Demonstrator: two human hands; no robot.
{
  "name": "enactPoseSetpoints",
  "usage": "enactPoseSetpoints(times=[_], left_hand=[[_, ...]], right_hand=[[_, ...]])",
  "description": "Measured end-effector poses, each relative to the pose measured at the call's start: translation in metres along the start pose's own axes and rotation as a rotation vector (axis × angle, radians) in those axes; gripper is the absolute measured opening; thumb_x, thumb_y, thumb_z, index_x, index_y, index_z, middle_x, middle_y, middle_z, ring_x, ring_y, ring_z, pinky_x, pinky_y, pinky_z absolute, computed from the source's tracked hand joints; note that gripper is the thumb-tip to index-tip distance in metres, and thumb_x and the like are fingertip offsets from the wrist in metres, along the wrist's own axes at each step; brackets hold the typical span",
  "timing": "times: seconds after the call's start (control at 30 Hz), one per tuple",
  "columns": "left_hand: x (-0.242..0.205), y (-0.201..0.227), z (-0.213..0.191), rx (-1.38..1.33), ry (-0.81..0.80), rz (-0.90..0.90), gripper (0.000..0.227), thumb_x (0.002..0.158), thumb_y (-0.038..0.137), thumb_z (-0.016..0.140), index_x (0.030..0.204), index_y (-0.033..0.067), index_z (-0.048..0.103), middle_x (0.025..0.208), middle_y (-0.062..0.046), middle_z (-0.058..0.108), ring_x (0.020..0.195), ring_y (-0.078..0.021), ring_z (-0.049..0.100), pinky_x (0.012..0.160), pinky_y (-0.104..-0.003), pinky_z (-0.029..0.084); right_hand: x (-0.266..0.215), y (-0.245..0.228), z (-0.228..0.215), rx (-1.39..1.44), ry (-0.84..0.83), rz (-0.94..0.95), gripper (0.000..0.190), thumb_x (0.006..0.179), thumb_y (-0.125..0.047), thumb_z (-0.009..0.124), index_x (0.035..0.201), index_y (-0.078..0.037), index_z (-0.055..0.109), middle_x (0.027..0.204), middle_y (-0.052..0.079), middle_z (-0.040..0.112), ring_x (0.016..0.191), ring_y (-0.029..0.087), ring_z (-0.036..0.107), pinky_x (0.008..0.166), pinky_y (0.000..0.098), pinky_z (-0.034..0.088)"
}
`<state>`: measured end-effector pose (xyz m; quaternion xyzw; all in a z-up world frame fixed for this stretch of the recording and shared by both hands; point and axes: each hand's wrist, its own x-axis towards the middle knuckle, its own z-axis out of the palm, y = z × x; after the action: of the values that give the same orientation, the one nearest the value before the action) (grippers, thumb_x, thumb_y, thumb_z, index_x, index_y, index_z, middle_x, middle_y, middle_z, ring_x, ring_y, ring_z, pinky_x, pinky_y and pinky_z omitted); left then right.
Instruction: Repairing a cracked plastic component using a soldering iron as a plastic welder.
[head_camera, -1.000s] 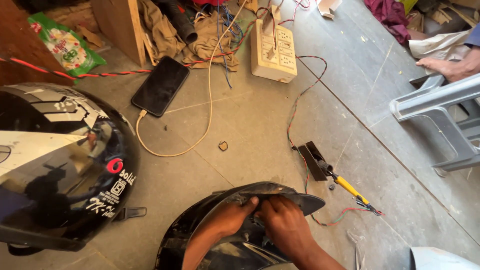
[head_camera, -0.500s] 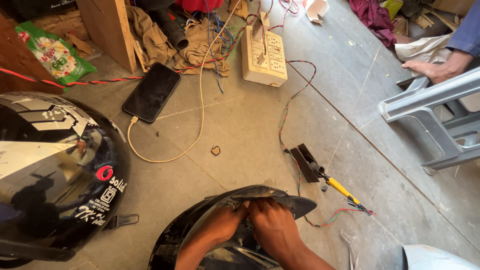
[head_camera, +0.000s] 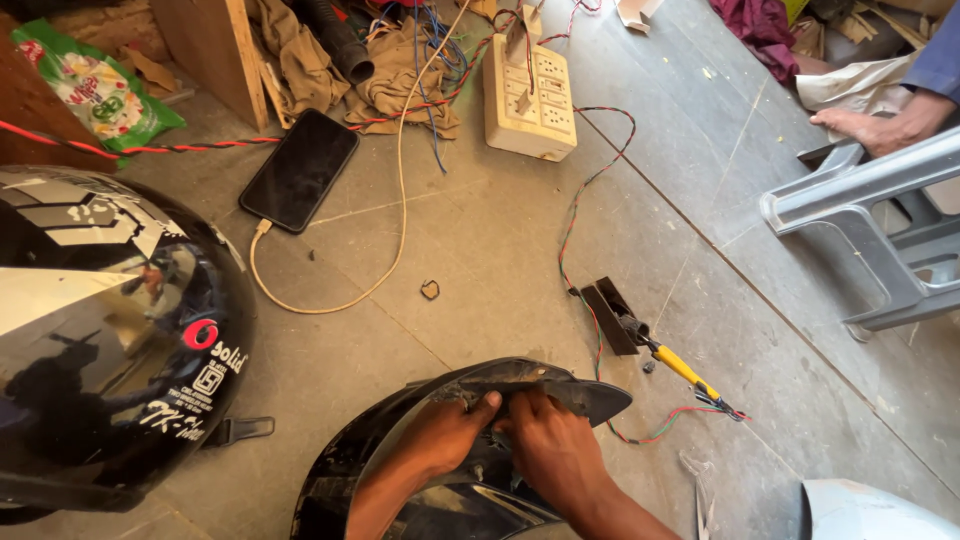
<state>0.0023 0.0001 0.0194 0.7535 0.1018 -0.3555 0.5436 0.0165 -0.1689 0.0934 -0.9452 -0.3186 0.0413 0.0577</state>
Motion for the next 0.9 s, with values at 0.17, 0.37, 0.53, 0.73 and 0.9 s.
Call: enactPoseSetpoints(times=[0.17,0.37,0.53,0.73,0.9], left_hand=[[0.007,-0.003,0.005,-0.022,0.003,-0.015,0.086,0.095,0.075,0.038,0.082,-0.0039,0.071,0.075,-0.020,0.066,0.072,-0.0311,0.067,0.068,-0.048,0.048],[0.018,-0.013,0.012,-0.021,0.045,-0.006,0.083,0.093,0.077,0.043,0.069,-0.0007,0.063,0.063,-0.014,0.062,0.064,-0.0250,0.064,0.063,-0.045,0.048],[0.013,-0.008,0.009,-0.032,0.030,-0.031,0.085,0.092,0.077,0.045,0.064,-0.0023,0.060,0.058,-0.012,0.056,0.059,-0.0233,0.060,0.059,-0.046,0.046],[0.026,-0.015,0.016,-0.020,0.040,-0.019,0.084,0.091,0.077,0.047,0.066,-0.0018,0.061,0.061,-0.015,0.059,0.062,-0.0268,0.061,0.062,-0.047,0.047],[0.008,-0.002,0.008,-0.019,0.046,0.016,0.090,0.089,0.078,0.043,0.084,-0.0088,0.069,0.083,-0.027,0.072,0.084,-0.0391,0.074,0.077,-0.050,0.052]], right_hand=[[0.007,-0.013,-0.004,-0.039,-0.158,0.133,0.019,0.085,-0.016,0.072,0.095,-0.005,0.060,0.093,0.018,0.066,0.080,0.036,0.068,0.061,0.0473,0.057],[-0.002,-0.001,-0.002,0.014,-0.020,0.038,0.024,0.084,-0.021,0.073,0.091,-0.003,0.060,0.091,0.019,0.067,0.079,0.037,0.069,0.060,0.0469,0.057],[-0.009,0.008,0.006,0.040,0.004,0.045,0.030,0.090,-0.028,0.072,0.089,-0.002,0.057,0.090,0.019,0.066,0.075,0.037,0.069,0.060,0.0454,0.058],[-0.018,0.018,0.005,0.067,0.072,0.029,0.030,0.089,-0.029,0.074,0.087,-0.004,0.057,0.088,0.018,0.066,0.074,0.037,0.068,0.058,0.0462,0.056],[-0.033,0.010,-0.013,0.287,0.161,0.225,0.018,0.088,-0.023,0.076,0.090,-0.007,0.068,0.089,0.012,0.070,0.076,0.036,0.069,0.063,0.0453,0.055]])
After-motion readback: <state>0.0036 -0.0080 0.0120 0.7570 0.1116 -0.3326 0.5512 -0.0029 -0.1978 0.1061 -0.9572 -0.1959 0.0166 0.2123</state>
